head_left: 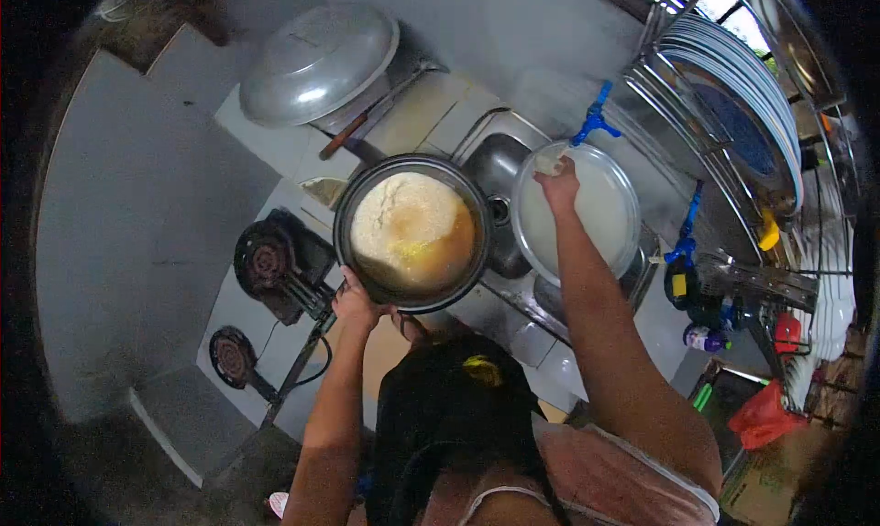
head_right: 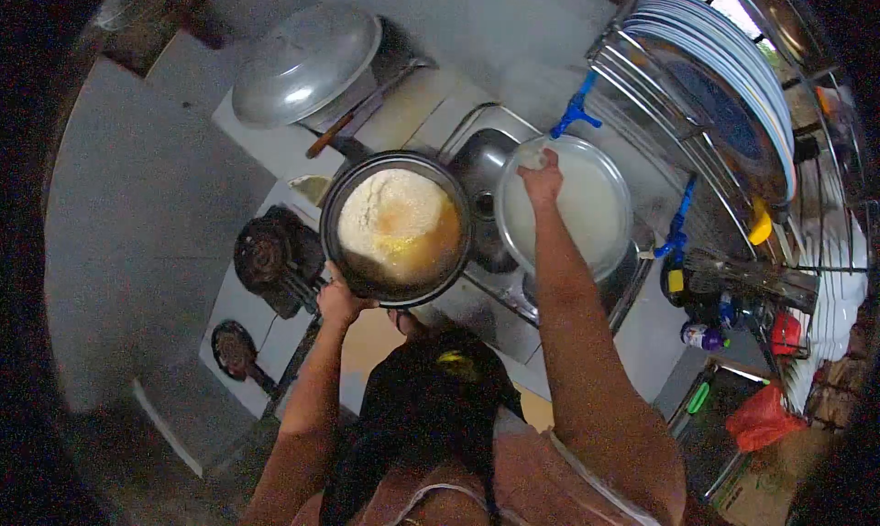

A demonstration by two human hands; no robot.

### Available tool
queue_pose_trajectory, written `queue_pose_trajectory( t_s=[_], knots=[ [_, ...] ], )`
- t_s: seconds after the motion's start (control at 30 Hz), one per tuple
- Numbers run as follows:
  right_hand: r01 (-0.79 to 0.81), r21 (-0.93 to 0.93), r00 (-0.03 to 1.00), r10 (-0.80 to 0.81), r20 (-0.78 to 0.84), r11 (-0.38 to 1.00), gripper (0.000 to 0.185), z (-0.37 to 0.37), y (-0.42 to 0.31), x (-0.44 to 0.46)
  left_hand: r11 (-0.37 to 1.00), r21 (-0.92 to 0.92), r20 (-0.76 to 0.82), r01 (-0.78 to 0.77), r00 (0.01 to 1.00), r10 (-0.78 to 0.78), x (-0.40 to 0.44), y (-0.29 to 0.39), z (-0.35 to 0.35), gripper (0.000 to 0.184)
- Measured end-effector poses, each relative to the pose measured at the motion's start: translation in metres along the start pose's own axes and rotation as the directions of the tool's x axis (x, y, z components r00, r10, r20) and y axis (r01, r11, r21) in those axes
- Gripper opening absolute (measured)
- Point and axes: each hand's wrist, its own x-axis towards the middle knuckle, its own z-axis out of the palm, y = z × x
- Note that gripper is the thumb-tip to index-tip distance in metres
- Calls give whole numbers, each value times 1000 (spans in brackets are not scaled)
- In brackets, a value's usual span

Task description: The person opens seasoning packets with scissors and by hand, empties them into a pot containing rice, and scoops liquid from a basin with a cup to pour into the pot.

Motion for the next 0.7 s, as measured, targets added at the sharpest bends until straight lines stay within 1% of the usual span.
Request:
queue_pose_trajectory(
  t_s=[0.03,0.1,0.17,0.2,0.3,0.37,0.4,0.47,0.5,0.57,0.6,0.67,0.7],
  knots=[
    [15,-10,1000,-15,1,1000,94,3,2,0,1000,-2,12,15,1000,-15,1,1,0,168],
    [26,-30,1000,-27,-16,999,93,-1,-2,0,1000,1,9,-7,1000,7,-2,4,-2,167],
    [-36,-46,999,36,13,998,93,-3,-6,-2,1000,23,-28,-14,999,15,-7,5,-3,166],
    [-40,-47,999,40,3,998,93,-4,-4,-1,999,25,-28,-24,999,25,-8,6,-3,166],
    [-13,-13,1000,13,5,1000,91,2,0,-1,998,39,-51,-39,998,41,-11,9,-9,164],
    [40,87,999,-38,-20,995,90,2,-2,-5,999,48,-28,-9,1000,10,-14,12,-12,164],
    [40,87,999,-38,-21,995,90,-1,-6,-7,999,48,-28,-9,1000,11,-13,12,-11,164],
    [-26,1,1000,26,-9,1000,88,-6,-12,-9,998,58,-39,-5,999,8,-12,12,-10,163],
    [-26,2,1000,26,-9,1000,88,-7,-14,-10,998,58,-39,-5,999,7,-12,11,-10,163],
    [-10,-4,1000,10,-18,1000,90,-9,-15,-11,998,59,-32,3,999,-2,-11,10,-9,162],
    [-10,-4,1000,10,-20,1000,90,-3,-2,-5,998,59,-32,2,999,0,-10,10,-8,162],
    [57,74,998,-54,-45,996,90,10,19,4,999,40,-17,-10,1000,10,-8,8,-6,162],
    [57,74,998,-54,-45,996,90,3,6,-2,999,40,-17,-9,1000,10,-10,10,-10,162]
  ],
)
